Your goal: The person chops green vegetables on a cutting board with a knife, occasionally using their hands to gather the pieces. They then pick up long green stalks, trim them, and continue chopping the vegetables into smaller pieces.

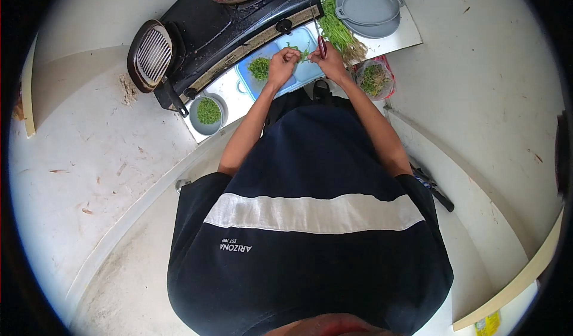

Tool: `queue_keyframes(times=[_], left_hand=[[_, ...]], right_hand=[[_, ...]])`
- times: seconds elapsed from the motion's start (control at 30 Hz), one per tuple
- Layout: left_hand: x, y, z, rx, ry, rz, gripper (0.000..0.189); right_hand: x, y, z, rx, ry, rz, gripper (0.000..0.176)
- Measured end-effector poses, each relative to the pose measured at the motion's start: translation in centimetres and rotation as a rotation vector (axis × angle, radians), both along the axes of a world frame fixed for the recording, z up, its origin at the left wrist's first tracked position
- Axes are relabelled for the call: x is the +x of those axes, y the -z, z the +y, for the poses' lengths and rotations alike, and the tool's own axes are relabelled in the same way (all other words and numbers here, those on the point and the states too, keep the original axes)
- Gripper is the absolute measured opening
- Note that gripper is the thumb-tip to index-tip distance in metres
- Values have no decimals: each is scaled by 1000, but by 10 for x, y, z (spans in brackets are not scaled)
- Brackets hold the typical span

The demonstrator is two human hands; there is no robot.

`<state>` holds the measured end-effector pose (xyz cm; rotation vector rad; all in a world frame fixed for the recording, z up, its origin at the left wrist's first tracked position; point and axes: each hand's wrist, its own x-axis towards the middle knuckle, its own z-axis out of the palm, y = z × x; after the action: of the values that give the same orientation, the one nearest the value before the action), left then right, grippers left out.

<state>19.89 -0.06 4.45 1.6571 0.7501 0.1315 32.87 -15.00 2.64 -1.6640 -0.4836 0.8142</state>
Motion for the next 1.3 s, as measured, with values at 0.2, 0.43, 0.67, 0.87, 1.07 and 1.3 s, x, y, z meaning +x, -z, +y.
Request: queue_keyframes(times=[0.2,0.43,0.67,0.87,1.07,1.3], left_hand=[[-4,-12,4,-197,-183,-84,14],[-6,-44,-11,-421,-280,-90,14],[-11,-41,-20,-460,-284,-121,14],[-15,-36,-18,-357,-178,-97,12],[-17,-30,-19,-351,-88,-131,15],[-21,-35,-18,-336,-133,-147,19]], right_hand=[[-7,-16,1,-160,10,-408,35],[-6,-44,10,3,-16,-260,30],[-9,-60,6,22,-109,-219,29],[-12,-65,0,15,-171,-308,29],[-13,-70,0,73,-134,-259,32],[-15,-66,3,74,-138,-232,32]])
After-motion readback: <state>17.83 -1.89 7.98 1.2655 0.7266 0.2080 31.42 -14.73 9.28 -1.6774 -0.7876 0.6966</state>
